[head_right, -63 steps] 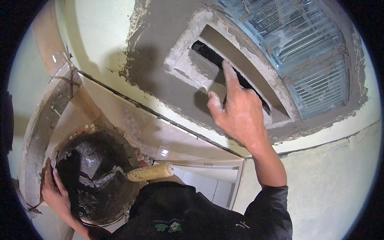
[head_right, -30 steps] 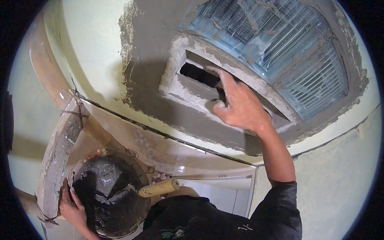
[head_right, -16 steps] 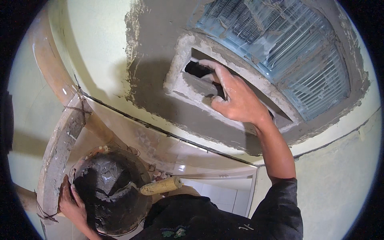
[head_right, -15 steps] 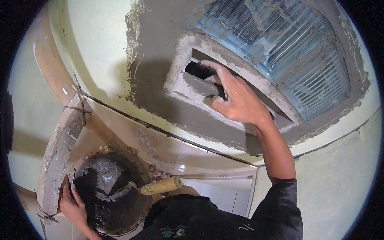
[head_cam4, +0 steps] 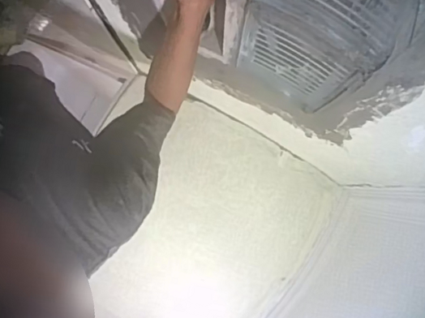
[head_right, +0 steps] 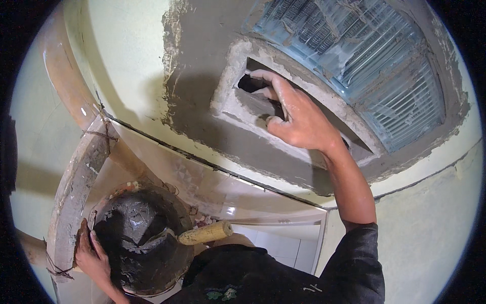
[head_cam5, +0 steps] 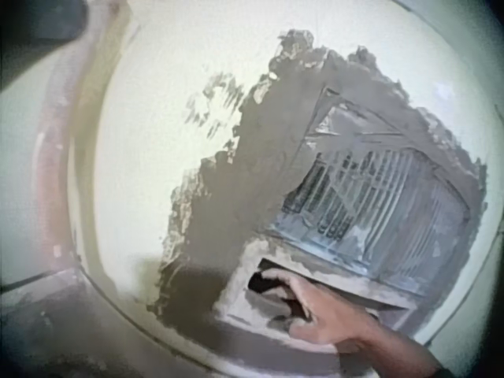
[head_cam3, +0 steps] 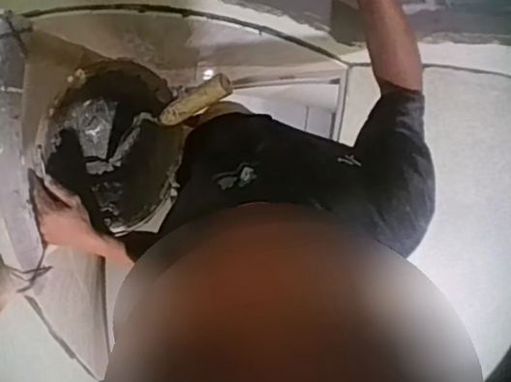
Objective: Plastering and filling a hole in the ceiling around a vent opening using a trowel and mortar.
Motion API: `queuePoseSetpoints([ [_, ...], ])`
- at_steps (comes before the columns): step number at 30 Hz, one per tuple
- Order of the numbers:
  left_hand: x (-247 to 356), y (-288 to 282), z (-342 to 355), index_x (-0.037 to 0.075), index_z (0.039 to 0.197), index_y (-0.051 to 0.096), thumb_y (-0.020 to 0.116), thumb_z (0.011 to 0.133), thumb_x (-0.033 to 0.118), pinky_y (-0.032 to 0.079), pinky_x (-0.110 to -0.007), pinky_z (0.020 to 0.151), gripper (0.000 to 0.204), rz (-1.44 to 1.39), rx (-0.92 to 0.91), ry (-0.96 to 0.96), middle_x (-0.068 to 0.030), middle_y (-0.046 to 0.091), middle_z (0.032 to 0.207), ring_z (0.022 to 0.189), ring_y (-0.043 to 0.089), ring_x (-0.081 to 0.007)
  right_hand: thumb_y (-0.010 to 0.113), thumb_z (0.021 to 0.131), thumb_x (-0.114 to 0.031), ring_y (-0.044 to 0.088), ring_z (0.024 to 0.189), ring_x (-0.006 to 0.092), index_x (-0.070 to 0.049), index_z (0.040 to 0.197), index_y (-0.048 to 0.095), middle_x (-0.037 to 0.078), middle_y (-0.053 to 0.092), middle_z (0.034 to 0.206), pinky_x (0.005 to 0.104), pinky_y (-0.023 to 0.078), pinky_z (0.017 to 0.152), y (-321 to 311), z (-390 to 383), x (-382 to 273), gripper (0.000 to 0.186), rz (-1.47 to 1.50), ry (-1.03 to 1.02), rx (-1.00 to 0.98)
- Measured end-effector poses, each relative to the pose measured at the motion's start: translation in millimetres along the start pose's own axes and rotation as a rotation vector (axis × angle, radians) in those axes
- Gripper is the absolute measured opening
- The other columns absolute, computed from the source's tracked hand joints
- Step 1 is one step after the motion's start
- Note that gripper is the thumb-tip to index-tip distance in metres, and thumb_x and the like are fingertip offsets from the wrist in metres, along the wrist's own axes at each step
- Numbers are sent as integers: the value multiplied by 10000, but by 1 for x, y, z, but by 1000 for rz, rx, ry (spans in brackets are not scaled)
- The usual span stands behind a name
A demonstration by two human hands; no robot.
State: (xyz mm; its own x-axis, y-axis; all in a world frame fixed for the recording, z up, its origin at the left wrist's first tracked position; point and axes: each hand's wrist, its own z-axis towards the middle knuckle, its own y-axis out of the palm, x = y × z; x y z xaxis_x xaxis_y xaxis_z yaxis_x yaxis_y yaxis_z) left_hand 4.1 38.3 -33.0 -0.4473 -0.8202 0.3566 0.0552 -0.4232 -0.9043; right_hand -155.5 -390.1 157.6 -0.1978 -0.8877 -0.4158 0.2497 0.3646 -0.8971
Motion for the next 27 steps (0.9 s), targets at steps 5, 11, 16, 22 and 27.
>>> queuePoseSetpoints([
  [5, -3, 2, 0, 20, 1266, 601, 505, 983, 154, 454, -410, 952, 327, 10, 19, 45, -186, 633, 1231, 1120, 603, -375, 544, 705, -66, 594, 1141, 320, -56, 1436, 372, 221, 548, 1271, 388, 403, 1023, -3, -14, 11, 751, 82, 41, 68],
  [11, -1, 0, 1, 22, 1272, 597, 500, 985, 160, 450, -416, 949, 333, 4, 1, 25, -201, 627, 1229, 1116, 597, -390, 562, 714, -85, 601, 1138, 310, -25, 1450, 345, 224, 518, 1304, 385, 421, 1006, -11, -35, 32, 770, -72, 128, 103],
  [16, -4, 3, 1, 9, 1252, 608, 521, 955, 143, 455, -451, 913, 337, -46, 34, 34, -232, 636, 1184, 1074, 600, -431, 576, 711, -92, 617, 1096, 342, -22, 1435, 348, 227, 601, 1200, 373, 439, 974, -14, -43, 18, 763, -192, 230, 91],
  [22, -8, 2, 0, 30, 1289, 588, 486, 991, 164, 449, -421, 949, 342, 31, 9, 76, -194, 627, 1230, 1098, 596, -393, 578, 681, -82, 648, 989, 353, -31, 1400, 386, 203, 661, 1119, 394, 477, 874, -5, -34, 12, 746, -168, -31, 176],
  [27, -5, 2, 1, 32, 1291, 587, 484, 994, 170, 446, -421, 955, 343, 28, 5, 56, -190, 627, 1232, 1108, 592, -392, 511, 629, -75, 631, 1085, 308, 10, 1389, 407, 202, 613, 1218, 384, 425, 999, -8, -43, 7, 772, -156, 211, 148],
])
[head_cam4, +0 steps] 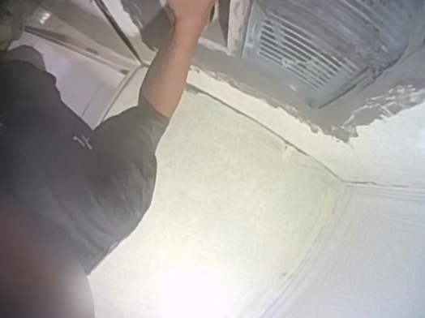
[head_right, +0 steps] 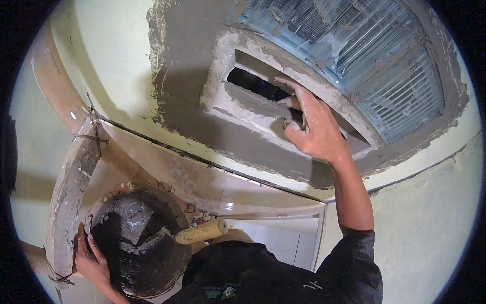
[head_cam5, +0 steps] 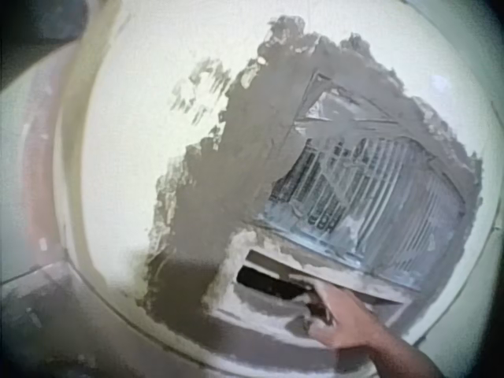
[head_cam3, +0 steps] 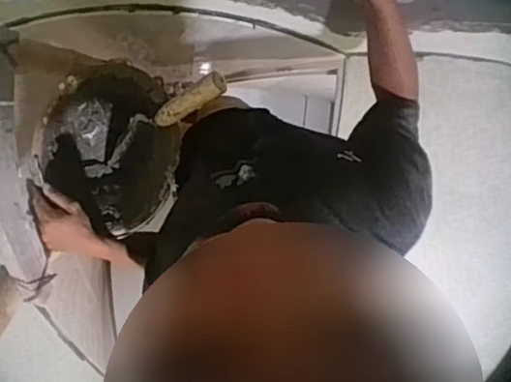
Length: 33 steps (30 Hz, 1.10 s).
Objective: Plastering and filling a hole in the ceiling around a vent opening using a trowel and mortar.
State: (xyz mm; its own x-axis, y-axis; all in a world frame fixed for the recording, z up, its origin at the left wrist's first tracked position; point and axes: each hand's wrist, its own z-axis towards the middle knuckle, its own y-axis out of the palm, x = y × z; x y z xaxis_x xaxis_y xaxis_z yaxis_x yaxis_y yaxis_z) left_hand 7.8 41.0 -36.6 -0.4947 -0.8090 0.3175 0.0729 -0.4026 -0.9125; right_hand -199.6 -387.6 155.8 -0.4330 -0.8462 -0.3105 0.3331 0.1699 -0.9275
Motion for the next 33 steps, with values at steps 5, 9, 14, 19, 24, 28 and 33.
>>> queuePoseSetpoints([
  [5, 2, -2, 0, 32, 1289, 588, 486, 994, 172, 449, -418, 952, 343, 1, -5, -18, -186, 630, 1231, 1107, 595, -388, 578, 673, -108, 629, 856, 425, -72, 1392, 417, 230, 672, 1014, 417, 492, 826, 3, -3, 8, 738, -164, -64, 108],
  [9, -2, -1, -1, 32, 1288, 590, 489, 993, 172, 453, -415, 948, 342, 4, 30, 23, -180, 634, 1229, 1106, 599, -382, 577, 665, -123, 625, 835, 440, -84, 1378, 426, 252, 664, 991, 437, 496, 811, 6, -1, -1, 730, -151, -213, 149],
  [14, -3, 5, -1, 28, 1286, 591, 490, 993, 167, 454, -413, 947, 340, -16, 22, 17, -180, 633, 1233, 1111, 599, -379, 592, 661, -123, 618, 788, 438, -81, 1357, 443, 248, 661, 922, 426, 500, 788, 4, -11, 2, 713, -211, -109, 157],
  [19, -1, -1, -1, 25, 1285, 589, 484, 993, 157, 454, -416, 946, 338, 24, -3, 8, -183, 630, 1237, 1113, 598, -380, 605, 672, -118, 615, 755, 414, -70, 1344, 460, 231, 648, 855, 416, 499, 769, 3, -15, 0, 689, -226, -55, 177],
  [24, 0, 0, 0, 19, 1285, 586, 478, 994, 157, 453, -415, 948, 339, -38, 3, -1, -189, 625, 1242, 1116, 597, -380, 596, 670, -111, 618, 776, 407, -67, 1332, 472, 225, 651, 874, 420, 496, 770, 5, -13, 5, 675, -216, -134, 207],
  [28, 1, -3, 0, 17, 1288, 581, 478, 994, 157, 451, -414, 948, 342, 8, 3, 1, -194, 622, 1241, 1119, 593, -384, 578, 664, -98, 612, 778, 414, -65, 1331, 466, 222, 649, 877, 428, 492, 771, 4, -12, 1, 678, -271, -73, 169],
  [33, 0, 1, 0, 14, 1296, 573, 478, 992, 157, 445, -412, 957, 348, -39, -11, -7, -202, 615, 1249, 1134, 587, -386, 569, 660, -90, 580, 717, 425, -62, 1362, 415, 224, 644, 878, 439, 481, 732, 11, 0, -14, 719, -140, -118, 142],
])
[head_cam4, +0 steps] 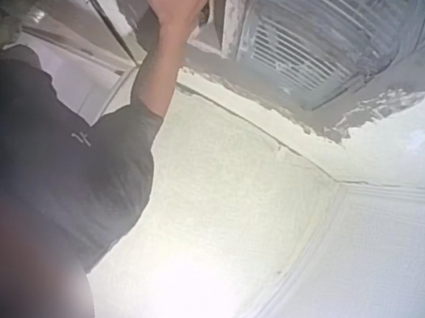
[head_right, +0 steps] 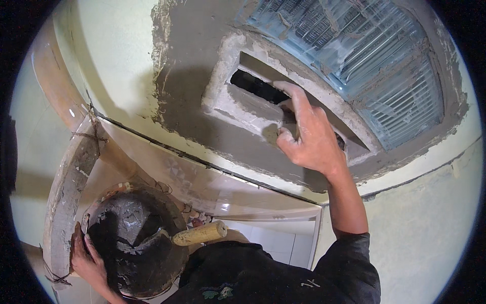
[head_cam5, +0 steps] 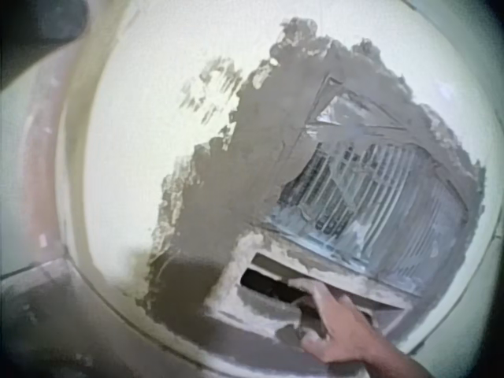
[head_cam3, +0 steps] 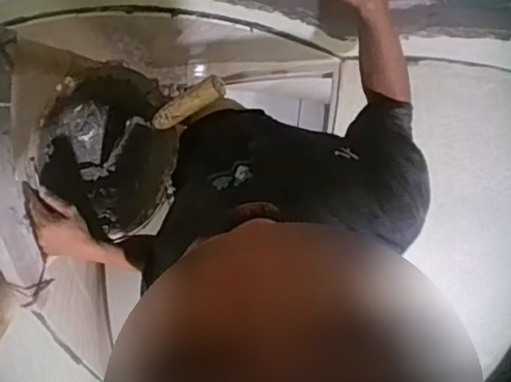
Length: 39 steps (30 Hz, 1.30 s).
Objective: Plastering and filling a hole in the ceiling around a vent opening using a trowel and mortar.
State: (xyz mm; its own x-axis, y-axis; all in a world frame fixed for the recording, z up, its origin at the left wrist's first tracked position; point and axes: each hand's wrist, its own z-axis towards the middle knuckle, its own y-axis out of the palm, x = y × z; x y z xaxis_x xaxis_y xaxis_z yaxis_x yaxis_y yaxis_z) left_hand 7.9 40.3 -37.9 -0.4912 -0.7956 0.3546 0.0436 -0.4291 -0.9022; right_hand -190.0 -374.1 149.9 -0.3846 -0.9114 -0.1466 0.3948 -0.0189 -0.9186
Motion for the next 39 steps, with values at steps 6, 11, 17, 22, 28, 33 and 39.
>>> queuePoseSetpoints([
  [6, -9, 4, -3, 17, 1291, 577, 496, 986, 141, 448, -409, 954, 339, 23, 32, 32, -198, 622, 1240, 1128, 592, -383, 567, 664, -97, 586, 711, 427, -58, 1402, 367, 270, 654, 959, 418, 482, 722, 7, 21, -10, 765, 114, 64, -111],
  [11, -1, 0, -1, 19, 1271, 598, 515, 974, 151, 453, -430, 940, 336, 41, 55, 34, -213, 633, 1211, 1103, 601, -402, 571, 675, -95, 622, 804, 389, -42, 1424, 340, 272, 650, 1030, 405, 490, 806, 13, 34, -1, 786, 169, -28, -136],
  [17, 0, 1, -1, 14, 1269, 595, 501, 984, 145, 460, -402, 940, 327, 32, 33, 3, -197, 635, 1221, 1109, 607, -378, 572, 689, -77, 596, 1020, 364, -21, 1425, 336, 242, 630, 1125, 391, 434, 964, 18, 43, 2, 774, 364, -109, -167],
  [22, -3, 0, -2, 9, 1271, 593, 499, 986, 159, 457, -399, 946, 336, 25, 29, 11, -201, 631, 1226, 1115, 604, -378, 582, 700, -100, 584, 1056, 377, -26, 1433, 333, 239, 621, 1145, 403, 419, 989, 18, 36, 21, 778, 268, -99, -137],
  [28, 3, -4, -1, 14, 1282, 589, 501, 985, 161, 448, -399, 958, 343, 19, 5, -29, -200, 624, 1240, 1118, 601, -381, 523, 634, -83, 590, 1103, 316, -31, 1463, 311, 181, 425, 1436, 409, 420, 1008, 2, 22, 20, 857, 48, -30, -199],
  [33, 0, 1, -1, 10, 1253, 609, 518, 966, 152, 456, -447, 922, 333, 2, 54, 24, -236, 634, 1192, 1088, 597, -431, 579, 666, -108, 577, 1050, 376, -24, 1436, 345, 222, 501, 1301, 438, 423, 972, -13, 4, -3, 809, -19, 114, -205],
  [39, -2, 1, -1, 7, 1254, 609, 519, 964, 147, 451, -453, 934, 334, -2, 53, 22, -234, 633, 1197, 1100, 594, -426, 662, 671, -110, 552, 947, 376, -31, 1413, 445, 209, 572, 1048, 502, 437, 844, 29, -64, 0, 777, -517, -270, 316],
])
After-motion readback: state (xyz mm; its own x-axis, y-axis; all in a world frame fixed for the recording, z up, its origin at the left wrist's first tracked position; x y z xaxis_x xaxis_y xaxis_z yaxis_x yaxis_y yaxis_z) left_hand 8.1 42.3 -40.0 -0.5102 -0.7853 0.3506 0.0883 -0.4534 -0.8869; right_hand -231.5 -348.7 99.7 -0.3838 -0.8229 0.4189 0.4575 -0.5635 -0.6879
